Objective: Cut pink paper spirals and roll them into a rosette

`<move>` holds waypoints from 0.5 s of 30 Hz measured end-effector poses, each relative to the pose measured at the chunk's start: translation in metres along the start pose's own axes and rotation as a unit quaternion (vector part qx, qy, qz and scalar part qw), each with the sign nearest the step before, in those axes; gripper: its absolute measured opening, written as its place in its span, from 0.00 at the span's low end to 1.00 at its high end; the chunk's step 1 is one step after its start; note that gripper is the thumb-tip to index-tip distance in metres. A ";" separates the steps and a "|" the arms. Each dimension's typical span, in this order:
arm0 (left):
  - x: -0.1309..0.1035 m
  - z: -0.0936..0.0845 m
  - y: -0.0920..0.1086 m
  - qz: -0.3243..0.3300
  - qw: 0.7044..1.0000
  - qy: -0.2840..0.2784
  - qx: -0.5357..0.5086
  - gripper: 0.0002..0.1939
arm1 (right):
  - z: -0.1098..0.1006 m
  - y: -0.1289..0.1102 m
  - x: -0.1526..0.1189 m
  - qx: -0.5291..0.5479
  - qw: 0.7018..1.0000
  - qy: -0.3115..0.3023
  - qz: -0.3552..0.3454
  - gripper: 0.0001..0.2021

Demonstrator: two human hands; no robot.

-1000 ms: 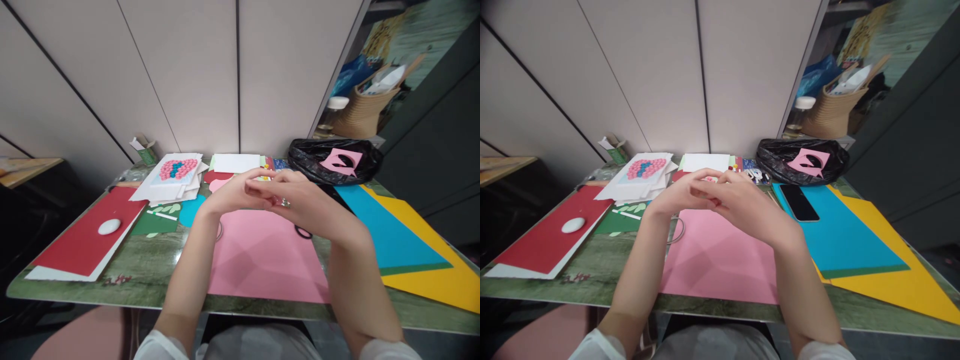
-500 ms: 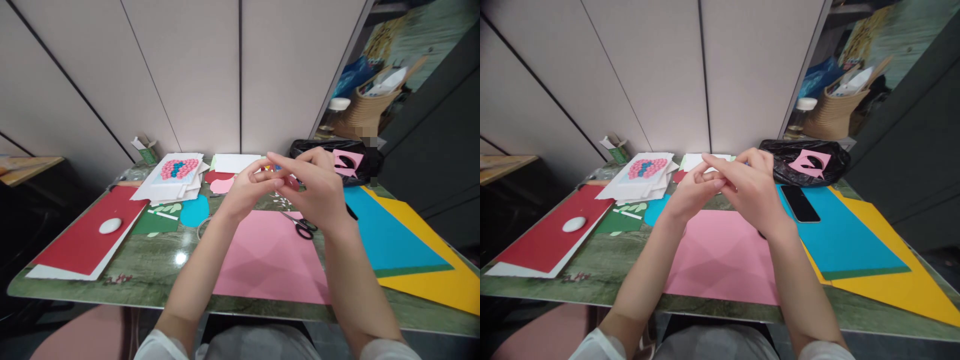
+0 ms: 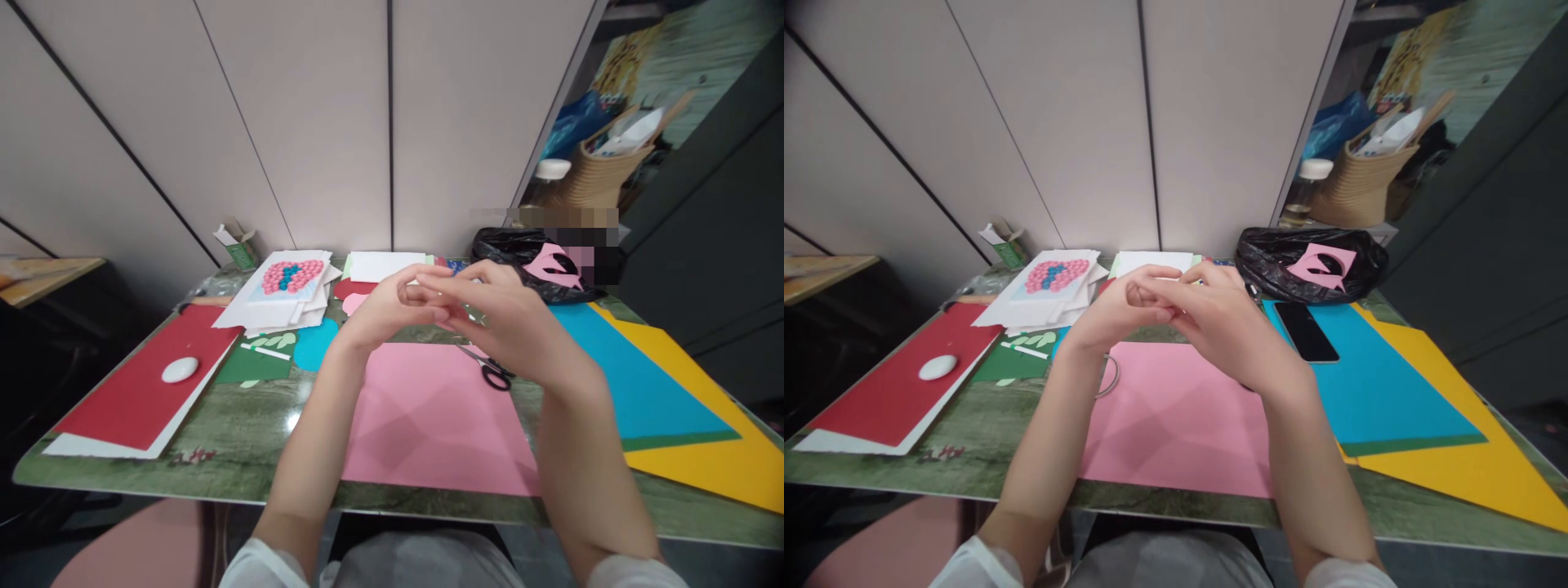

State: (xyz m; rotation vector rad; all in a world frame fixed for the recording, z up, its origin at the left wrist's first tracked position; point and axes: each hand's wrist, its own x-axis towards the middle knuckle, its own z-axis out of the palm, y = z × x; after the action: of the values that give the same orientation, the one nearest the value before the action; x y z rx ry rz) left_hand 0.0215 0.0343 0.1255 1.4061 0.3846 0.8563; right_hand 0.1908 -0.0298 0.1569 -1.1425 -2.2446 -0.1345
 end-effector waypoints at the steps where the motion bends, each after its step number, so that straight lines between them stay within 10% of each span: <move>1: -0.001 0.000 0.001 -0.007 1.000 -0.011 0.016 0.24 | 0.000 0.000 0.000 0.002 1.000 -0.025 0.002 0.19; 7: -0.003 0.003 0.005 -0.016 0.996 -0.020 0.080 0.21 | 0.002 0.002 0.000 0.002 0.998 -0.063 0.020 0.21; 15: -0.001 0.012 0.002 0.026 0.998 0.057 0.004 0.20 | 0.006 0.002 0.002 -0.062 0.987 0.142 -0.031 0.18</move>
State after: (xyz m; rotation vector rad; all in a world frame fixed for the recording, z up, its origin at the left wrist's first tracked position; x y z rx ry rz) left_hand 0.0288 0.0254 0.1293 1.3831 0.4415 0.9808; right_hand 0.1887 -0.0251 0.1526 -1.0446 -2.0408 -0.4408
